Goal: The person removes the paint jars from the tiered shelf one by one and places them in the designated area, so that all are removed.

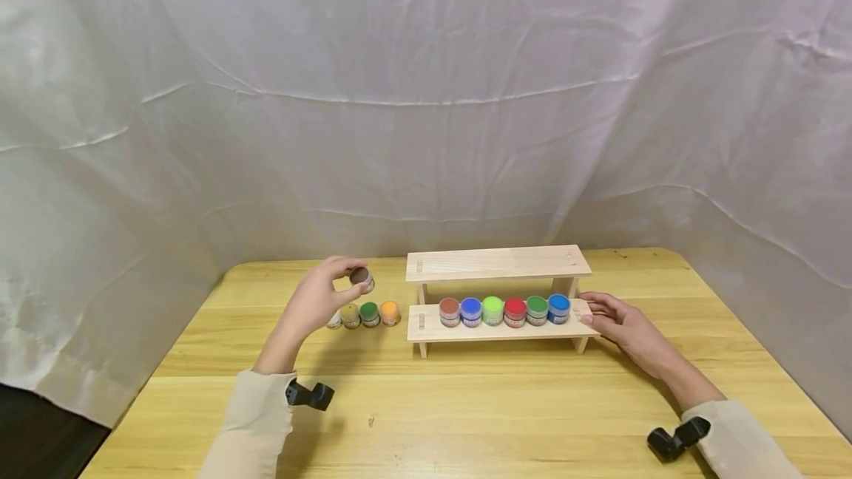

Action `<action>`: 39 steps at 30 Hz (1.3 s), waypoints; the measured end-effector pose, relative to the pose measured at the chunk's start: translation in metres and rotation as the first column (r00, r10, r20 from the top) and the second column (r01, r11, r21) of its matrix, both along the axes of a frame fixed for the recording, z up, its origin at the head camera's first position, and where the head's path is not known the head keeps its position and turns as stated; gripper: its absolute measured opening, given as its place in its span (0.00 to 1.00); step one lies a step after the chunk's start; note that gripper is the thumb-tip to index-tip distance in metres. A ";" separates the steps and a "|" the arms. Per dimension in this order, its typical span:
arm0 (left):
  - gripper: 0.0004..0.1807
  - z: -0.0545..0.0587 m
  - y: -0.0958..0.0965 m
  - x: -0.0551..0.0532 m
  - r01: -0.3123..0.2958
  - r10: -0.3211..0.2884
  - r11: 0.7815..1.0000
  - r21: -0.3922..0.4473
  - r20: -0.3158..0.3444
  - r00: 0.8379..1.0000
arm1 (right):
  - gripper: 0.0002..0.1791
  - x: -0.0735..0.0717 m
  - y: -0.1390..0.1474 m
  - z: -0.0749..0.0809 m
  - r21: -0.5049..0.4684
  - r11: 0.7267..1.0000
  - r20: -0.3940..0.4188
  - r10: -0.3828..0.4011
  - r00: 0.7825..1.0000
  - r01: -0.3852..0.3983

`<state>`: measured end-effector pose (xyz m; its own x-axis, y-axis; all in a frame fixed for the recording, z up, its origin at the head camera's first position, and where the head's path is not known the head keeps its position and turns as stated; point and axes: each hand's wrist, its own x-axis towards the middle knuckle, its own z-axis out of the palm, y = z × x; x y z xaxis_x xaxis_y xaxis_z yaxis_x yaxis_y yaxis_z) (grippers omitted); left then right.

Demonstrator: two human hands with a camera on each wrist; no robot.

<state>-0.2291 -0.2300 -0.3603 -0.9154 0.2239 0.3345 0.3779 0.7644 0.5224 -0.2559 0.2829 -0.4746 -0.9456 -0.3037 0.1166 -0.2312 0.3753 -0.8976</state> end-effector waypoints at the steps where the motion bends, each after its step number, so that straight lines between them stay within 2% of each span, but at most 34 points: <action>1: 0.23 -0.002 -0.004 0.000 -0.005 0.005 1.000 0.003 0.001 1.000 | 0.31 0.000 0.000 -0.001 -0.003 1.000 0.003 -0.003 1.000 0.003; 9: 0.24 -0.016 -0.034 0.002 -0.033 0.033 0.999 0.018 0.032 0.999 | 0.31 -0.003 0.000 -0.004 -0.005 1.000 0.014 -0.009 1.000 0.009; 18: 0.23 -0.028 -0.061 0.001 -0.025 0.023 0.999 0.027 0.053 0.998 | 0.31 -0.001 0.000 -0.004 -0.018 1.000 0.016 -0.005 1.000 0.005; 30: 0.23 -0.043 -0.082 0.001 -0.085 0.079 0.995 0.048 0.116 0.990 | 0.30 0.003 -0.001 0.001 -0.019 1.000 0.009 -0.006 1.000 0.006; 39: 0.23 -0.055 -0.095 0.000 -0.106 0.103 0.994 0.018 0.132 0.986 | 0.30 0.003 -0.002 0.003 -0.022 1.000 0.007 0.000 1.000 0.000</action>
<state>-0.2290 -0.3253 -0.4149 -0.9697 0.1175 0.2143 0.2233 0.7823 0.5814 -0.2528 0.2806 -0.4716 -0.9463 -0.3014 0.1170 -0.2254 0.3555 -0.9071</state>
